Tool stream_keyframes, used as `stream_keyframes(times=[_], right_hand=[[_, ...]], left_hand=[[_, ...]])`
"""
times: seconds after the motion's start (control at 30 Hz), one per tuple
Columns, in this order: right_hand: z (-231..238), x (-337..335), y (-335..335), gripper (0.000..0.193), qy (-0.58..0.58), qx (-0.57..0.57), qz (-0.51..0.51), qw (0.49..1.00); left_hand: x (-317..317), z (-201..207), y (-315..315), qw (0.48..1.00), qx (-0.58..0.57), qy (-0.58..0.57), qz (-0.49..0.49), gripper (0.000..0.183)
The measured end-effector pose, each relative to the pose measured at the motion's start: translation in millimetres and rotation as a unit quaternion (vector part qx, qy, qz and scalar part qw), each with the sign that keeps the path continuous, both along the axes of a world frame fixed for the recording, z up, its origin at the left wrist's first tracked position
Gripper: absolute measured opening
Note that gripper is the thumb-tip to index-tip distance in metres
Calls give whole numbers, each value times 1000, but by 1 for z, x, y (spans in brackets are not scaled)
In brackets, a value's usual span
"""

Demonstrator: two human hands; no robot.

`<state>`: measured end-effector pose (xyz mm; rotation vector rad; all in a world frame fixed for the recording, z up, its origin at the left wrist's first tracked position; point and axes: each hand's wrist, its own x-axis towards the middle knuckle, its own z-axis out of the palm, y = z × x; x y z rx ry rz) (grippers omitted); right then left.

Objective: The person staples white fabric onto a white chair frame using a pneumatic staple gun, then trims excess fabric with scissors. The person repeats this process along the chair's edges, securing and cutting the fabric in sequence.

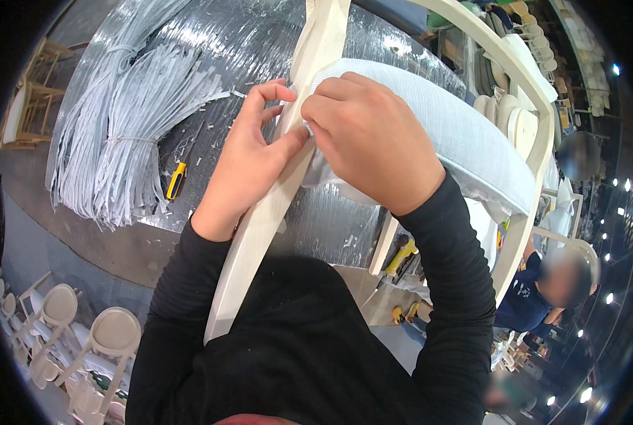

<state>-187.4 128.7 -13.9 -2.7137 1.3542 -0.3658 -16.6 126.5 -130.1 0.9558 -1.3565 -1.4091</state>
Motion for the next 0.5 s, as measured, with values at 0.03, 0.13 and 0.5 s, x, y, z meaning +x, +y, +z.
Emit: stream_keyframes(times=[0.03,0.13,0.5], right_hand=[[-1,1,0,6,0,-5,3,1000],[-3,-1,2,8,6,-15,4,1000],[-2,-13,17,27,-121,-129,-20,984]], left_hand=[[0,0,0,1000,-10,-7,10,46],[0,10,-3,999,22,-31,-4,46],[-3,9,-8,995,95,-8,-31,52]])
